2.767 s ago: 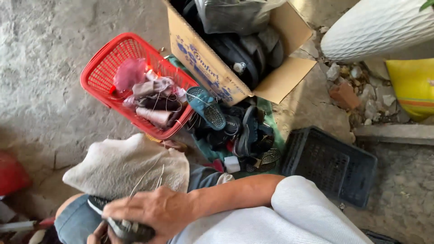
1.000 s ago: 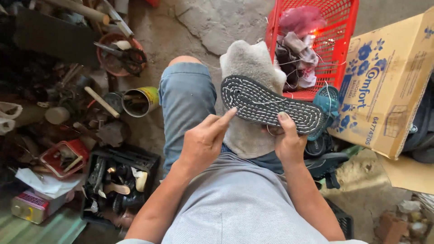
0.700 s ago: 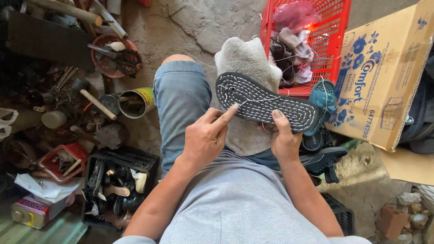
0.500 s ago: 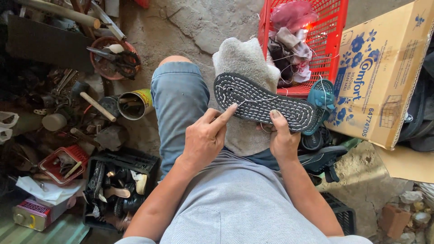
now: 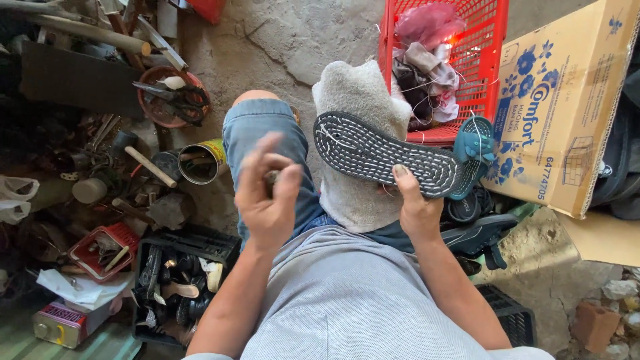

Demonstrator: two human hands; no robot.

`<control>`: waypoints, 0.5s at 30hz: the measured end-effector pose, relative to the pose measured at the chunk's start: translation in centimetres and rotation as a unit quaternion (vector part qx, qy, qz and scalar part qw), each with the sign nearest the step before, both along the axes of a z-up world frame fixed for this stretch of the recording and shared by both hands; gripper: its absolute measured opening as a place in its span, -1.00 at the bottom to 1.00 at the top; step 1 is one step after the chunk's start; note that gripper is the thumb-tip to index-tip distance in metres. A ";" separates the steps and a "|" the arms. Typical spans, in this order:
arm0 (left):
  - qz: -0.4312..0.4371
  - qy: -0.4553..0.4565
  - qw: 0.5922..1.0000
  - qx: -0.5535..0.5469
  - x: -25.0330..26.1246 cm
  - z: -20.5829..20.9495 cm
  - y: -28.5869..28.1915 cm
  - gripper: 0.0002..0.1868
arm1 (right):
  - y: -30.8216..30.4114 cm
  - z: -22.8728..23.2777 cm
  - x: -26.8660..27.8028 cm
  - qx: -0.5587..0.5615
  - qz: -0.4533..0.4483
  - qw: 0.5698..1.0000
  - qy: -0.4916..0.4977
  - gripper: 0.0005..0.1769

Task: Hand-stitching a replacement sole onto a shoe using a needle and thread in a workshop.

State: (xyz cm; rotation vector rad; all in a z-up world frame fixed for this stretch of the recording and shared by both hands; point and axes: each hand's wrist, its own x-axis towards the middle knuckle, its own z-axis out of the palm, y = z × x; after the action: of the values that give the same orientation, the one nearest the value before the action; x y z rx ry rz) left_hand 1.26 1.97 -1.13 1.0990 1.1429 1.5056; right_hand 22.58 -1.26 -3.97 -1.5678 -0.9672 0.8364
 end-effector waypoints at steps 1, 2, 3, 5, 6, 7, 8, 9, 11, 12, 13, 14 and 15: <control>-0.022 0.063 0.998 -0.007 -0.1 -0.2 0.1 -0.59 | 0.2 0.7 -0.2 -0.003 0.015 0.999 -0.042 -0.89; -0.020 0.065 0.998 -0.007 0.0 -0.5 0.3 -0.59 | -0.4 -0.1 0.0 -0.003 0.017 0.999 -0.041 -0.89; -0.052 0.159 0.986 -0.020 0.1 -0.8 0.5 -0.64 | -0.9 -0.9 0.2 0.016 0.055 0.995 -0.087 -0.80; -0.081 0.251 0.964 -0.035 0.2 -1.7 0.8 -0.68 | -0.7 -0.7 -1.2 0.034 0.096 0.986 -0.132 -0.62; -0.072 0.312 0.947 -0.014 0.6 -2.4 0.9 -0.70 | -0.2 0.3 -2.4 0.054 0.117 0.975 -0.181 -0.63; -0.063 0.372 0.926 0.007 1.0 -3.0 0.9 -0.71 | 0.4 1.4 -3.6 0.075 0.138 0.961 -0.228 -0.64; -0.061 0.372 0.926 0.007 0.8 -3.5 0.9 -0.71 | 0.5 2.0 -4.3 0.075 0.139 0.961 -0.228 -0.64; -0.050 0.404 0.913 0.002 0.6 -3.9 0.8 -0.80 | 0.6 2.7 -5.1 0.080 0.151 0.975 -0.146 -0.55; -0.035 0.438 0.898 -0.007 -0.1 -4.0 0.6 -0.89 | 1.1 4.5 -5.3 0.082 0.167 0.981 -0.058 -0.46; -0.051 0.426 0.902 -0.043 -0.6 -3.5 0.6 -0.92 | 1.5 5.6 -5.0 0.065 0.254 0.959 -0.107 -0.30; -0.068 0.414 0.904 -0.079 -1.1 -3.1 0.6 -0.95 | 2.0 6.7 -4.5 0.048 0.339 0.927 -0.155 -0.14; -0.068 0.416 0.903 -0.080 -1.6 -2.6 0.7 -0.95 | 1.9 6.6 -3.9 0.047 0.338 0.927 -0.153 -0.14; -0.080 0.381 0.915 -0.103 -2.1 -2.2 0.8 -0.95 | 1.7 6.5 -3.1 -0.031 0.378 0.922 -0.072 -0.16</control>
State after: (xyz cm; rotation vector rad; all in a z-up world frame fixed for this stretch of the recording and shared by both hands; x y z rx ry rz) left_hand -0.83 2.78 -3.33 1.6452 1.6331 0.7949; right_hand 19.51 0.48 2.49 -1.3072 -1.7177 1.2952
